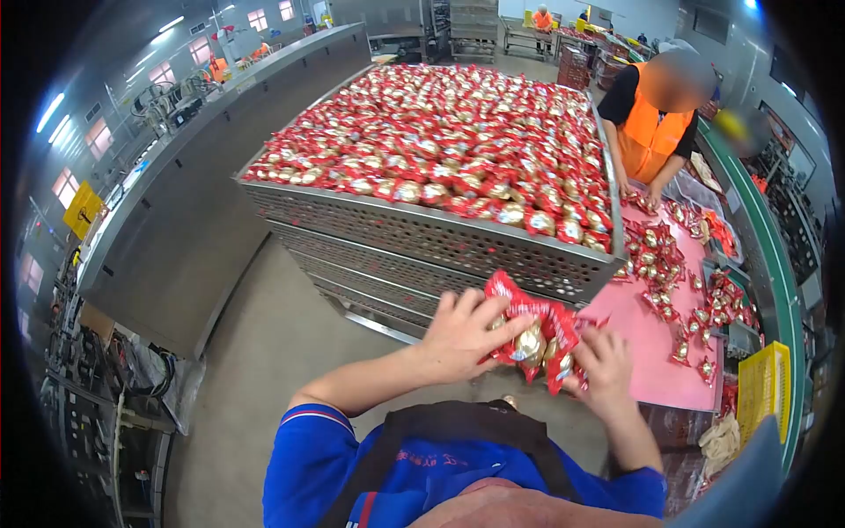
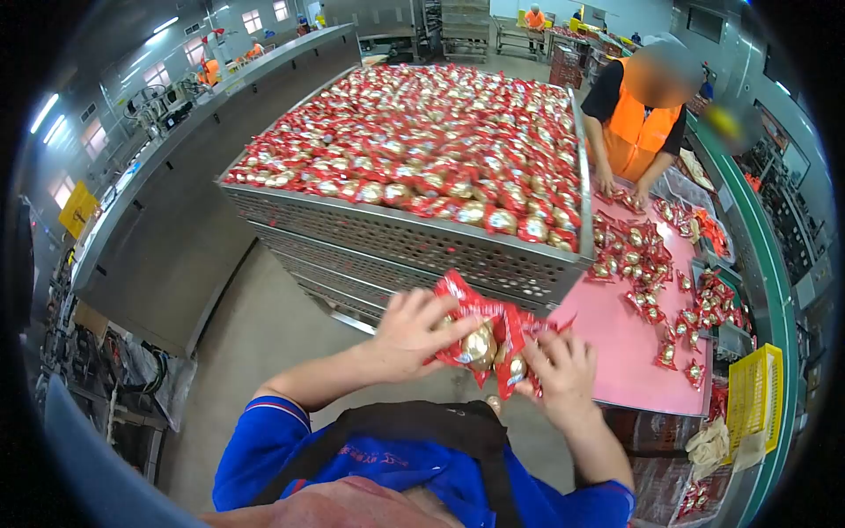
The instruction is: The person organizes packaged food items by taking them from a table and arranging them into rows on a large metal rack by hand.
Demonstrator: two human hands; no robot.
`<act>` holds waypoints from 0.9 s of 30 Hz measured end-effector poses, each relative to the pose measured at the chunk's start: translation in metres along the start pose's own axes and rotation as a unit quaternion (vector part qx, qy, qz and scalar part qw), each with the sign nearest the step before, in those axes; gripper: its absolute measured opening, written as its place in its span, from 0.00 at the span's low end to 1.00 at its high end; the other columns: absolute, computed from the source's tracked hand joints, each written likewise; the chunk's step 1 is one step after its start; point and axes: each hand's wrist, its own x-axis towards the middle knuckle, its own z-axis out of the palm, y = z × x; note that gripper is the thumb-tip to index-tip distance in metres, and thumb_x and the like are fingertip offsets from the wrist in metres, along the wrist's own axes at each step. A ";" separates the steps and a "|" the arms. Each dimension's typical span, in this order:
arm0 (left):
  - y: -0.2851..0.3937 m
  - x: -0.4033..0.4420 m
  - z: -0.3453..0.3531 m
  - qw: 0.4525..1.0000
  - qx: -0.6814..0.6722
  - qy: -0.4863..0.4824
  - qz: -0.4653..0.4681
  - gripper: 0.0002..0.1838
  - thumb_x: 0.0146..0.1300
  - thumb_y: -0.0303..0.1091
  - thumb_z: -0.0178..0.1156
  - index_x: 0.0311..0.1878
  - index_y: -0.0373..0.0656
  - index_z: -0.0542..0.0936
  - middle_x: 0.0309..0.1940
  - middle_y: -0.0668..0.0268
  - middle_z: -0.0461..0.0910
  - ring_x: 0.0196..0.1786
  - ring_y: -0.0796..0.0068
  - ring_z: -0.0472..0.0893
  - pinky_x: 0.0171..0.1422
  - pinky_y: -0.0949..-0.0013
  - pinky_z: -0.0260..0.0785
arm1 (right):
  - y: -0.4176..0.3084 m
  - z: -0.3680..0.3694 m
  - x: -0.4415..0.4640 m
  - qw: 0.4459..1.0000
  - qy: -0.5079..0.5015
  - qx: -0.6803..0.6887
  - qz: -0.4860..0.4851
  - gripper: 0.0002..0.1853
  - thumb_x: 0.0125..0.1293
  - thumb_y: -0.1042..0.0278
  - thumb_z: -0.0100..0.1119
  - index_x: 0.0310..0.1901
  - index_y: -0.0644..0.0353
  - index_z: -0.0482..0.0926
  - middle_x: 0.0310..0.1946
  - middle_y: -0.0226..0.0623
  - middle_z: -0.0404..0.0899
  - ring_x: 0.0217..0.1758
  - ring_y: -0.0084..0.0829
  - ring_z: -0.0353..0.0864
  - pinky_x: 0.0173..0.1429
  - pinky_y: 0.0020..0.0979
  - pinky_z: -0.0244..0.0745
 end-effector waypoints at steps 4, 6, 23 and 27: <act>-0.041 -0.012 -0.092 0.980 0.095 0.177 0.011 0.38 0.41 0.42 0.71 0.64 0.59 0.79 0.54 0.62 0.74 0.52 0.57 0.73 0.53 0.54 0.63 | -0.040 -0.042 0.110 0.982 0.116 -0.077 -0.125 0.31 0.61 0.35 0.54 0.55 0.51 0.81 0.52 0.36 0.77 0.51 0.42 0.73 0.52 0.47 0.64; -0.069 -0.017 -0.118 0.963 0.130 0.237 0.009 0.37 0.40 0.40 0.71 0.62 0.57 0.80 0.53 0.61 0.74 0.51 0.56 0.74 0.54 0.54 0.65 | -0.056 -0.051 0.162 0.967 0.156 -0.098 -0.177 0.30 0.61 0.36 0.54 0.56 0.50 0.81 0.52 0.35 0.77 0.50 0.41 0.73 0.52 0.46 0.65; -0.475 0.035 -0.243 0.918 0.194 0.340 -0.057 0.35 0.54 0.40 0.74 0.66 0.49 0.76 0.55 0.59 0.75 0.53 0.58 0.77 0.57 0.59 0.71 | -0.070 0.120 0.644 0.913 0.309 0.043 -0.264 0.41 0.49 0.45 0.74 0.69 0.28 0.70 0.54 0.22 0.78 0.54 0.34 0.77 0.44 0.40 0.73; -0.590 0.048 -0.216 0.940 0.123 0.312 -0.066 0.34 0.58 0.41 0.72 0.67 0.47 0.74 0.55 0.56 0.76 0.57 0.56 0.77 0.61 0.58 0.71 | -0.069 0.182 0.695 0.960 0.225 0.053 -0.159 0.38 0.54 0.51 0.71 0.69 0.36 0.70 0.57 0.29 0.79 0.57 0.38 0.78 0.55 0.43 0.77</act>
